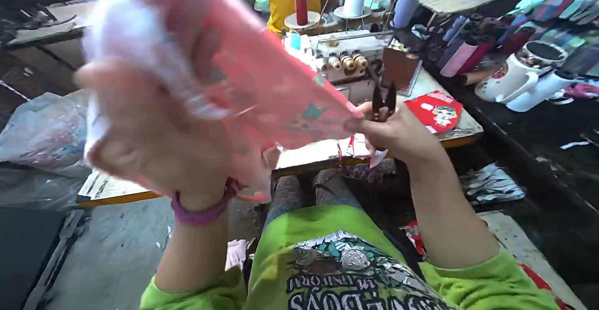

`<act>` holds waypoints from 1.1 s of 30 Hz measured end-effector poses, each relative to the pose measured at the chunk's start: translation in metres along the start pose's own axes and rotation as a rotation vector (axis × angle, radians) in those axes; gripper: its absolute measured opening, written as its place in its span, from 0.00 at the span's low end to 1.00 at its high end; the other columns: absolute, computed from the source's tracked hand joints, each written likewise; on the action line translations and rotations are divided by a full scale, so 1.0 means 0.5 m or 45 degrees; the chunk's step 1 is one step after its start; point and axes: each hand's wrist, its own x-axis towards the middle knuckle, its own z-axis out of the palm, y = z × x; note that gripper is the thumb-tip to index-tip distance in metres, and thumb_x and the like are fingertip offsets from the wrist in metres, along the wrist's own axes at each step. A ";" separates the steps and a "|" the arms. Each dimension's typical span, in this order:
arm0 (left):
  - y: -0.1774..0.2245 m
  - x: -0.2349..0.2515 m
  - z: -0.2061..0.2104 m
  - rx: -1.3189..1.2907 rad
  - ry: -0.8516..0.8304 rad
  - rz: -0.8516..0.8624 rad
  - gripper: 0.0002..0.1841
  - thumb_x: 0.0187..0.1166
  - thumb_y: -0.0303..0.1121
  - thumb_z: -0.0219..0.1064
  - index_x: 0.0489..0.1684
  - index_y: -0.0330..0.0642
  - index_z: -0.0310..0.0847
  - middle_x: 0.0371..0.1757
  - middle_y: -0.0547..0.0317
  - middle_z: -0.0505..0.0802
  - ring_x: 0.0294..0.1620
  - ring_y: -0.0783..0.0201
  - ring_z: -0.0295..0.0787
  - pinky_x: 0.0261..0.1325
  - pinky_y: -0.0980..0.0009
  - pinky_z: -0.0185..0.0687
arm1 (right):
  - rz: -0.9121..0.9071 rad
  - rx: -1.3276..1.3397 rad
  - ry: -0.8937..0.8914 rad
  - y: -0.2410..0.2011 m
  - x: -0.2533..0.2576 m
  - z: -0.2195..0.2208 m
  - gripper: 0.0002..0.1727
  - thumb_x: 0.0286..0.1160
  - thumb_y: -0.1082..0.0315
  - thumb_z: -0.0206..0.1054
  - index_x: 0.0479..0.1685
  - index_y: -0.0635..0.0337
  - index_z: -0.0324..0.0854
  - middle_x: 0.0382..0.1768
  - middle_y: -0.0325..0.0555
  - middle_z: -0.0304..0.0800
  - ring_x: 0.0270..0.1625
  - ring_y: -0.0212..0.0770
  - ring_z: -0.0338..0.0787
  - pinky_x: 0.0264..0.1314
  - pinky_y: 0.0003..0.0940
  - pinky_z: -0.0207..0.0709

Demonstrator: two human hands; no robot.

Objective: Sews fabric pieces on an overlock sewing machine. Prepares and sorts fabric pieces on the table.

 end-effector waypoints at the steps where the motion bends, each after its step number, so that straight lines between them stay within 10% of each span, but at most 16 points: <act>1: 0.000 -0.021 -0.034 -0.075 0.049 -0.051 0.23 0.96 0.42 0.32 0.71 0.44 0.69 0.71 0.60 0.88 0.75 0.58 0.84 0.80 0.60 0.77 | -0.008 0.070 0.007 0.001 -0.009 -0.007 0.05 0.73 0.74 0.70 0.38 0.52 0.88 0.17 0.28 0.85 0.10 0.19 0.72 0.12 0.15 0.71; 6: -0.042 -0.078 -0.104 -0.531 0.465 -0.098 0.22 0.96 0.46 0.34 0.61 0.55 0.77 0.53 0.70 0.93 0.51 0.71 0.92 0.53 0.76 0.89 | -0.253 0.337 0.070 -0.039 0.021 -0.002 0.14 0.79 0.76 0.63 0.56 0.52 0.88 0.29 0.27 0.91 0.12 0.16 0.71 0.13 0.11 0.70; 9: -0.133 -0.107 -0.146 -0.432 0.455 -0.403 0.18 0.95 0.47 0.44 0.62 0.65 0.83 0.53 0.80 0.93 0.53 0.79 0.89 0.60 0.79 0.84 | -0.115 0.431 0.190 0.013 0.095 0.057 0.09 0.78 0.75 0.68 0.49 0.54 0.90 0.21 0.29 0.87 0.09 0.18 0.68 0.11 0.14 0.68; 13: -0.254 -0.142 -0.155 0.650 0.023 -0.865 0.15 0.92 0.33 0.53 0.65 0.35 0.80 0.58 0.57 0.91 0.54 0.71 0.89 0.63 0.68 0.84 | 0.322 0.516 0.151 0.141 0.182 0.120 0.05 0.85 0.75 0.62 0.44 0.57 0.83 0.12 0.30 0.75 0.08 0.21 0.66 0.11 0.17 0.69; 16: -0.289 -0.113 -0.090 0.782 -0.685 -0.819 0.13 0.84 0.29 0.61 0.54 0.29 0.86 0.51 0.45 0.92 0.55 0.58 0.88 0.66 0.55 0.79 | 0.397 0.492 0.141 0.166 0.198 0.137 0.08 0.79 0.78 0.65 0.33 0.56 0.83 0.08 0.30 0.75 0.07 0.22 0.70 0.12 0.17 0.70; 18: -0.309 -0.095 -0.064 0.576 -0.859 -0.825 0.09 0.82 0.31 0.69 0.49 0.38 0.92 0.45 0.60 0.95 0.47 0.75 0.90 0.57 0.74 0.85 | 0.390 0.533 0.195 0.165 0.195 0.141 0.08 0.76 0.81 0.68 0.34 0.58 0.86 0.10 0.32 0.79 0.07 0.22 0.70 0.12 0.16 0.70; 20: -0.317 -0.081 -0.053 0.384 -0.814 -0.932 0.05 0.78 0.25 0.71 0.45 0.37 0.91 0.40 0.64 0.95 0.36 0.84 0.88 0.43 0.86 0.83 | 0.374 0.573 0.207 0.162 0.192 0.136 0.09 0.75 0.82 0.67 0.34 0.58 0.86 0.09 0.32 0.78 0.07 0.22 0.71 0.13 0.16 0.71; 25: -0.310 -0.095 -0.048 0.474 -0.739 -0.636 0.05 0.76 0.24 0.72 0.42 0.33 0.92 0.44 0.57 0.95 0.48 0.77 0.90 0.58 0.80 0.84 | 0.403 0.576 0.166 0.174 0.182 0.121 0.11 0.83 0.77 0.61 0.33 0.57 0.84 0.07 0.31 0.76 0.07 0.22 0.74 0.14 0.16 0.74; 33: -0.303 -0.122 -0.001 0.781 -0.631 -0.440 0.08 0.75 0.28 0.74 0.46 0.33 0.93 0.42 0.49 0.94 0.45 0.66 0.89 0.54 0.74 0.83 | 0.303 0.646 0.293 0.150 0.180 0.137 0.13 0.86 0.76 0.57 0.32 0.59 0.83 0.06 0.34 0.75 0.06 0.24 0.73 0.13 0.18 0.75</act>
